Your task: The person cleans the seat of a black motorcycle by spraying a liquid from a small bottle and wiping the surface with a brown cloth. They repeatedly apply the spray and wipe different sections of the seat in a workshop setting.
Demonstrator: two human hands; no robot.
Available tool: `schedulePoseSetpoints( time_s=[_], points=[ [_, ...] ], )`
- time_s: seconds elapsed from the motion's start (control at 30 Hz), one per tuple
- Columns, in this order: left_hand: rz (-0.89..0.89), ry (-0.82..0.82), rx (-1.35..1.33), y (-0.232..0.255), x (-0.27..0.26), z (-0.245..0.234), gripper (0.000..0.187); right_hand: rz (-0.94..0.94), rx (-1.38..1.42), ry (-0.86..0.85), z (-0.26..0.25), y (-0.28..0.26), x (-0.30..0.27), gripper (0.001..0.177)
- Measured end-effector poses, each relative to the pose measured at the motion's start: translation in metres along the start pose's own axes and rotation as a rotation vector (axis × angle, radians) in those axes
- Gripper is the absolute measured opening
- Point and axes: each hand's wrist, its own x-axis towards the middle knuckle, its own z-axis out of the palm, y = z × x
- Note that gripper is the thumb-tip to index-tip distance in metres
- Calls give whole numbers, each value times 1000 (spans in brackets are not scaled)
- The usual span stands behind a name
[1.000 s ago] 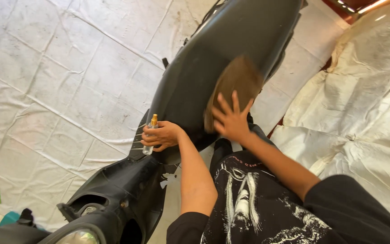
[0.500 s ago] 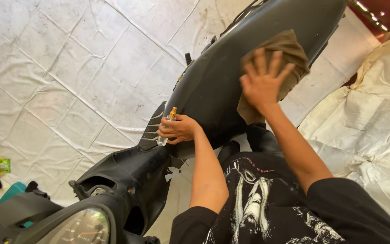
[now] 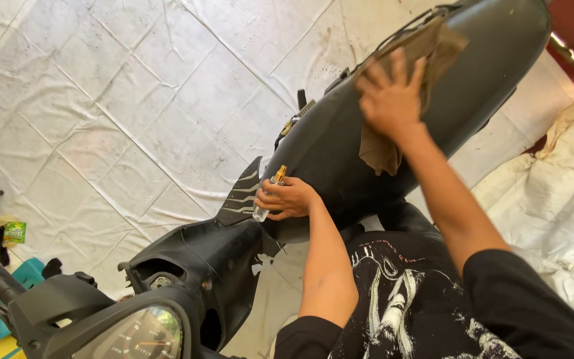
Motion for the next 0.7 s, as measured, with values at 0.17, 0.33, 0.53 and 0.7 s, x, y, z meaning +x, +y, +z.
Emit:
schedulePoseSetpoints(
  time_s=[0.17, 0.33, 0.53, 0.7],
  points=[
    [-41, 53, -119, 3, -3, 1, 42, -335, 410, -100, -26, -112, -12, 35],
    [-3, 88, -102, 5, -3, 1, 30, -344, 392, -46, 11, -78, 19, 38],
    [-20, 90, -62, -6, -5, 1, 38, 10, 237, -361, 36, -32, 23, 48],
    [-12, 49, -97, -4, -3, -4, 43, -258, 384, -377, -31, -152, 1, 43]
  ],
)
